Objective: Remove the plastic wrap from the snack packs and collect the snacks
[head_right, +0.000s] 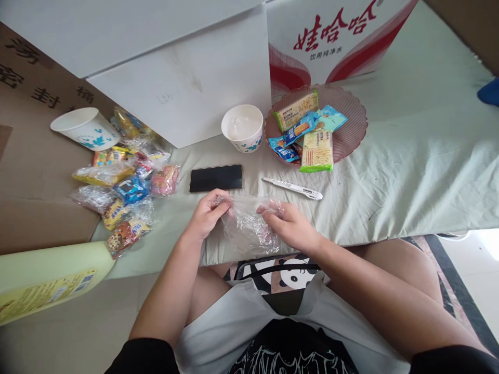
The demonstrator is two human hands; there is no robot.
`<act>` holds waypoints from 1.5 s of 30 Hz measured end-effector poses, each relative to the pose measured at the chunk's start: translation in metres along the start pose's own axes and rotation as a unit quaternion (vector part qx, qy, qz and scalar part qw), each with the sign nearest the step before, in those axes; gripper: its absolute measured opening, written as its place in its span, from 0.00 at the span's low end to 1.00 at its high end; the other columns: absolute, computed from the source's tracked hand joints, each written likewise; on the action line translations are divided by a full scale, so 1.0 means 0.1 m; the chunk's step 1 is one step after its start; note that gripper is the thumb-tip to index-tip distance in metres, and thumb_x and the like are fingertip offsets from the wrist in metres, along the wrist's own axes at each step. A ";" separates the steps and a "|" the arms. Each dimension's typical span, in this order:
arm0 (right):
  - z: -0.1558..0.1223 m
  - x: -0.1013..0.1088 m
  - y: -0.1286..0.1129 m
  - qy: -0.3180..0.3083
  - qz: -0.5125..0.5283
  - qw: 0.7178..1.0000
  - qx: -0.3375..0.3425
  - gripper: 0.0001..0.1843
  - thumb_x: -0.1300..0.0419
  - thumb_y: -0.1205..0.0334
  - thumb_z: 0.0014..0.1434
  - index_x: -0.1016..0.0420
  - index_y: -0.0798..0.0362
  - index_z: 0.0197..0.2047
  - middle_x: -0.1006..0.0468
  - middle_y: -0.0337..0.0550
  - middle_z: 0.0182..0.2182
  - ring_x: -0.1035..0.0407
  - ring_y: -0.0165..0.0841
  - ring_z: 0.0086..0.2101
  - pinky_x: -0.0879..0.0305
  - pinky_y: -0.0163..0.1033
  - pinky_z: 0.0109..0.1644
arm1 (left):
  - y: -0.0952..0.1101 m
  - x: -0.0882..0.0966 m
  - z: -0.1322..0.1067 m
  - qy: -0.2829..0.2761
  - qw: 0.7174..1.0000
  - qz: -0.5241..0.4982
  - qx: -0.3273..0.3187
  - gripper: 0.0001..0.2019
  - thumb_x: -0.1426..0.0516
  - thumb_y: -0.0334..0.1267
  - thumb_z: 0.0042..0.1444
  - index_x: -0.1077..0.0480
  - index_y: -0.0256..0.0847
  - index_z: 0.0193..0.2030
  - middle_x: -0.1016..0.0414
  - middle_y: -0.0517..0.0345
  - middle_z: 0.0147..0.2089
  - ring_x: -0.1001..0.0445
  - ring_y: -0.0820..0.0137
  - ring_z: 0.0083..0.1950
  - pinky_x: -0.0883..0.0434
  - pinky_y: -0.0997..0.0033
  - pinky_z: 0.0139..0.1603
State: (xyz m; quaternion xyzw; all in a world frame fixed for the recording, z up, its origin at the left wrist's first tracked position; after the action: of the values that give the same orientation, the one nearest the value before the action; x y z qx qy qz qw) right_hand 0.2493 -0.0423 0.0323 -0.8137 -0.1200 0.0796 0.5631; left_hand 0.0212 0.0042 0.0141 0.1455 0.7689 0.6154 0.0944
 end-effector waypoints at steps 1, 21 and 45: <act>0.00 0.00 0.01 0.003 0.005 1.000 -0.007 0.14 0.41 0.51 0.58 0.25 0.53 0.40 0.25 0.38 0.24 0.30 0.31 0.25 0.32 0.37 0.29 | 0.01 0.00 0.00 0.003 1.000 0.001 -0.003 0.14 0.36 0.49 0.56 0.30 0.41 0.36 0.27 0.63 0.23 0.26 0.71 0.26 0.29 0.71 0.31; 0.03 0.08 0.02 0.158 -0.126 0.977 0.063 0.13 0.41 0.50 0.56 0.33 0.50 0.28 0.30 0.38 0.23 0.38 0.31 0.25 0.41 0.37 0.31 | -0.01 0.09 0.03 0.142 0.949 0.201 -0.197 0.08 0.47 0.28 0.54 0.31 0.41 0.27 0.26 0.55 0.36 0.27 0.68 0.39 0.30 0.67 0.42; -0.03 -0.18 0.25 -0.171 0.096 0.971 0.135 0.22 0.42 0.59 0.66 0.40 0.42 0.61 0.24 0.48 0.55 0.29 0.38 0.59 0.28 0.49 0.58 | 0.01 -0.18 -0.13 -0.121 0.975 0.142 -0.123 0.25 0.46 0.58 0.62 0.26 0.39 0.53 0.19 0.49 0.46 0.22 0.62 0.44 0.27 0.64 0.46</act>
State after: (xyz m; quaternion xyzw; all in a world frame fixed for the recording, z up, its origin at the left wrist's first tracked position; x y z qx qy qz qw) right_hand 0.2354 -0.0581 0.0098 -0.7122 -0.1242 0.2862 0.6288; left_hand 0.0342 -0.0137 0.0173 0.3138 0.6415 0.6905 0.1150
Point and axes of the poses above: each hand's wrist, its own z-axis towards the middle knuckle, its own x-axis out of the back of the hand, y = z × x, the point moved 1 cm from there along z, towards the middle knuckle
